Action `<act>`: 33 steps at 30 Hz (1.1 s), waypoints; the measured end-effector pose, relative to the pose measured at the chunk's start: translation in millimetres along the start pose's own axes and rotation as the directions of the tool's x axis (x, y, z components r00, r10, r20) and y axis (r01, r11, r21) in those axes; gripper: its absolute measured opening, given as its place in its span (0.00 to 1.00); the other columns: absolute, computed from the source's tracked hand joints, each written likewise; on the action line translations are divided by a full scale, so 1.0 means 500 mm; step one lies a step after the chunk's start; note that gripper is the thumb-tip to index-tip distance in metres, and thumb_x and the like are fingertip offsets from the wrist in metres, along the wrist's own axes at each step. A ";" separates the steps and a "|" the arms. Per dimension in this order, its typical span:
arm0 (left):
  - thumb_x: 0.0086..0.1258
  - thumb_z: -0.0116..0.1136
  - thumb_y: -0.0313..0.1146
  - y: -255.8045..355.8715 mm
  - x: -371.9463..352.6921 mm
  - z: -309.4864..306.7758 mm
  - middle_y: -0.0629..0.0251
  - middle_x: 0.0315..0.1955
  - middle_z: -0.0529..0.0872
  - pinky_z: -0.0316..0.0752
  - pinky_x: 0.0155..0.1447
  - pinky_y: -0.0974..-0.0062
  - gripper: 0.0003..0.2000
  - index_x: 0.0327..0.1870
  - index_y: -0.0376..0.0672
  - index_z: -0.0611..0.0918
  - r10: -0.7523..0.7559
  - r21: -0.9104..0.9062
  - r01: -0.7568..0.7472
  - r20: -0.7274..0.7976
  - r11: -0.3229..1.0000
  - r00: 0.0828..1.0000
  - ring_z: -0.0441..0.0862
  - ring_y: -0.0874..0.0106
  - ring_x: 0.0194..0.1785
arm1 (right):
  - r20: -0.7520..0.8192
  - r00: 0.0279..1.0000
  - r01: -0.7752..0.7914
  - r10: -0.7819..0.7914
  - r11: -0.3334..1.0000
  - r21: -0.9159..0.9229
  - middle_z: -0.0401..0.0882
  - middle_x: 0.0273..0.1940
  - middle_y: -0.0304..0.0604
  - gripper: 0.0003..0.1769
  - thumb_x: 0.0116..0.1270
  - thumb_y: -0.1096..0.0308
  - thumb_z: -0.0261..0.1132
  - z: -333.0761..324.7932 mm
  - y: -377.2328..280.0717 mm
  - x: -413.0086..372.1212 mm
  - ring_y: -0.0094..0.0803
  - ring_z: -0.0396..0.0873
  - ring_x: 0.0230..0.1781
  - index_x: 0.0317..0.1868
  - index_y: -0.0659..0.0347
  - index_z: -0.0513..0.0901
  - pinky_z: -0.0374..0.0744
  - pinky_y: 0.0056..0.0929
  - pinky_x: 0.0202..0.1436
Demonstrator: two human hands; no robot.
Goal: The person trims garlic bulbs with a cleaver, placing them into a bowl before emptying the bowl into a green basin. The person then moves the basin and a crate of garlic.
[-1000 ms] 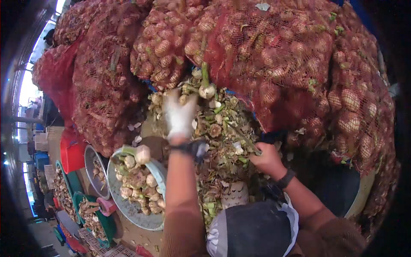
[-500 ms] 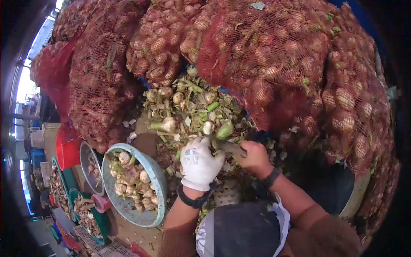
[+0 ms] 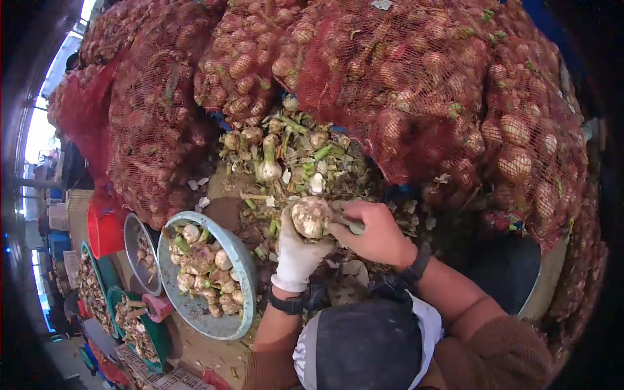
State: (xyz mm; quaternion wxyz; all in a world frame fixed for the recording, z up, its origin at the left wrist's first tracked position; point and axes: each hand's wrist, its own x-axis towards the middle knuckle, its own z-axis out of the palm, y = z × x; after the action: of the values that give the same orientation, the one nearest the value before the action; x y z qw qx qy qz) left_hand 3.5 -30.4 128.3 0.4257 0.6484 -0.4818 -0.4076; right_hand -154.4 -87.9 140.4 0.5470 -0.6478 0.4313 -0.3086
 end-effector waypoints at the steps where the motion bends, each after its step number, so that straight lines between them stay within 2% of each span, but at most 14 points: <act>1: 0.46 0.71 0.26 -0.039 0.000 0.000 0.56 0.52 0.76 0.73 0.57 0.71 0.43 0.64 0.34 0.59 0.001 0.007 -0.001 0.008 1.000 1.000 0.77 0.66 0.52 | 0.032 0.993 0.120 -0.115 0.962 -0.245 0.81 0.29 0.45 0.12 0.55 0.61 0.67 -0.008 -0.001 -0.003 0.36 0.81 0.30 0.31 0.61 0.81 0.77 0.35 0.34; 6: 0.45 0.75 0.29 -0.064 -0.010 0.008 0.58 0.55 0.71 0.72 0.58 0.69 0.43 0.63 0.37 0.61 0.040 -0.271 -0.098 -0.213 0.958 0.976 0.74 0.65 0.56 | 0.132 0.949 0.296 -0.287 0.659 -0.692 0.75 0.22 0.45 0.06 0.46 0.67 0.64 -0.018 0.019 -0.038 0.43 0.78 0.25 0.21 0.56 0.75 0.75 0.42 0.29; 7: 0.48 0.72 0.27 -0.035 -0.012 0.004 0.59 0.53 0.72 0.72 0.59 0.71 0.40 0.63 0.39 0.61 0.239 0.141 -0.211 -0.228 0.967 0.944 0.74 0.68 0.55 | 0.130 0.950 0.292 -0.285 0.658 -0.694 0.75 0.22 0.45 0.06 0.46 0.67 0.64 -0.017 0.020 -0.039 0.43 0.78 0.25 0.21 0.56 0.75 0.75 0.42 0.29; 8: 0.48 0.72 0.27 -0.035 -0.012 0.006 0.59 0.53 0.72 0.72 0.59 0.71 0.40 0.63 0.39 0.61 0.235 0.137 -0.208 -0.227 0.969 0.945 0.74 0.68 0.55 | 0.122 0.934 0.323 -0.335 0.649 -0.689 0.75 0.21 0.45 0.05 0.46 0.68 0.63 -0.014 0.020 -0.040 0.43 0.78 0.24 0.21 0.56 0.75 0.75 0.41 0.28; 11: 0.55 0.65 0.24 -0.018 -0.011 0.004 0.62 0.49 0.74 0.71 0.58 0.72 0.33 0.63 0.40 0.63 -0.111 -0.593 -0.027 -0.195 0.804 0.974 0.74 0.71 0.51 | 0.117 0.908 0.369 -0.401 0.637 -0.677 0.73 0.21 0.43 0.07 0.43 0.68 0.65 -0.004 0.011 -0.040 0.42 0.76 0.24 0.21 0.55 0.74 0.74 0.40 0.27; 14: 0.55 0.65 0.24 -0.028 -0.023 0.004 0.62 0.49 0.75 0.74 0.55 0.72 0.32 0.62 0.40 0.64 -0.024 -0.415 -0.044 -0.157 0.909 0.987 0.74 0.72 0.51 | 0.117 0.894 0.398 -0.432 0.645 -0.652 0.72 0.20 0.42 0.07 0.43 0.68 0.64 0.000 0.009 -0.036 0.42 0.76 0.23 0.22 0.55 0.74 0.73 0.40 0.27; 16: 0.54 0.65 0.22 -0.029 -0.029 0.010 0.62 0.48 0.75 0.74 0.53 0.73 0.33 0.62 0.40 0.64 -0.105 -0.599 0.002 -0.137 0.801 0.985 0.75 0.72 0.50 | 0.111 0.889 0.407 -0.444 0.655 -0.637 0.73 0.19 0.43 0.04 0.45 0.68 0.62 -0.002 0.018 -0.036 0.42 0.76 0.23 0.22 0.55 0.74 0.73 0.40 0.27; 22: 0.47 0.66 0.18 -0.007 -0.036 0.010 0.61 0.42 0.79 0.77 0.49 0.74 0.32 0.57 0.39 0.66 0.058 -0.174 -0.089 -0.181 0.981 0.982 0.80 0.71 0.44 | 0.091 0.931 0.319 -0.354 0.666 -0.674 0.74 0.21 0.46 0.05 0.45 0.67 0.63 -0.027 0.115 -0.044 0.46 0.76 0.23 0.22 0.56 0.75 0.74 0.43 0.28; 23: 0.45 0.67 0.18 0.025 -0.044 -0.009 0.61 0.42 0.79 0.77 0.49 0.74 0.32 0.55 0.38 0.67 0.105 0.096 -0.086 -0.207 0.992 0.973 0.79 0.70 0.45 | -0.041 0.990 0.069 -0.135 0.717 -0.694 0.75 0.22 0.48 0.05 0.47 0.67 0.63 -0.069 0.171 -0.044 0.47 0.77 0.24 0.22 0.56 0.76 0.74 0.44 0.29; 24: 0.44 0.67 0.20 0.026 -0.047 -0.015 0.61 0.42 0.79 0.77 0.50 0.75 0.32 0.54 0.38 0.68 0.209 0.030 -0.207 -0.213 0.978 0.955 0.79 0.69 0.45 | -0.173 0.982 -0.178 0.081 0.714 -0.678 0.75 0.23 0.49 0.05 0.48 0.66 0.63 -0.088 0.222 -0.038 0.49 0.77 0.25 0.23 0.57 0.77 0.75 0.45 0.29; 28: 0.43 0.66 0.20 0.007 -0.032 -0.026 0.60 0.43 0.79 0.77 0.50 0.73 0.34 0.57 0.38 0.67 0.036 -0.006 -0.038 -0.219 0.999 0.975 0.79 0.71 0.45 | -0.084 0.996 -0.048 -0.012 0.729 -0.683 0.77 0.24 0.48 0.07 0.49 0.63 0.64 -0.020 0.110 -0.051 0.49 0.78 0.27 0.24 0.56 0.78 0.77 0.43 0.30; 29: 0.44 0.67 0.19 -0.004 -0.023 -0.025 0.61 0.43 0.79 0.76 0.51 0.72 0.36 0.59 0.38 0.66 0.206 0.196 -0.165 -0.209 0.967 0.956 0.78 0.72 0.46 | 0.041 0.993 0.106 -0.107 0.728 -0.677 0.77 0.23 0.47 0.07 0.49 0.63 0.64 -0.001 0.082 -0.046 0.47 0.78 0.26 0.24 0.56 0.78 0.76 0.43 0.30; 30: 0.45 0.68 0.22 -0.021 -0.028 -0.011 0.60 0.47 0.75 0.76 0.54 0.67 0.36 0.60 0.40 0.65 0.025 -0.296 -0.082 -0.193 0.952 0.981 0.77 0.68 0.49 | 0.068 0.969 0.228 -0.240 0.742 -0.630 0.77 0.24 0.46 0.05 0.48 0.65 0.63 0.018 0.059 -0.046 0.45 0.78 0.25 0.23 0.56 0.77 0.76 0.42 0.30; 33: 0.45 0.69 0.22 -0.040 -0.031 -0.010 0.60 0.49 0.74 0.77 0.54 0.65 0.39 0.62 0.42 0.62 -0.089 -0.474 -0.003 -0.172 0.881 0.981 0.76 0.67 0.50 | 0.124 0.940 0.328 -0.318 0.739 -0.589 0.76 0.23 0.47 0.05 0.47 0.66 0.63 0.033 0.022 -0.039 0.44 0.78 0.24 0.23 0.56 0.76 0.76 0.42 0.29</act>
State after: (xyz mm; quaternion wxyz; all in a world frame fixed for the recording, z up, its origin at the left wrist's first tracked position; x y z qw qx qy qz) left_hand 10.6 -11.0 112.5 0.6052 0.5717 -0.3109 -0.4585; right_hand -151.1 -63.5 127.7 0.2545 -0.8544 0.3838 -0.2407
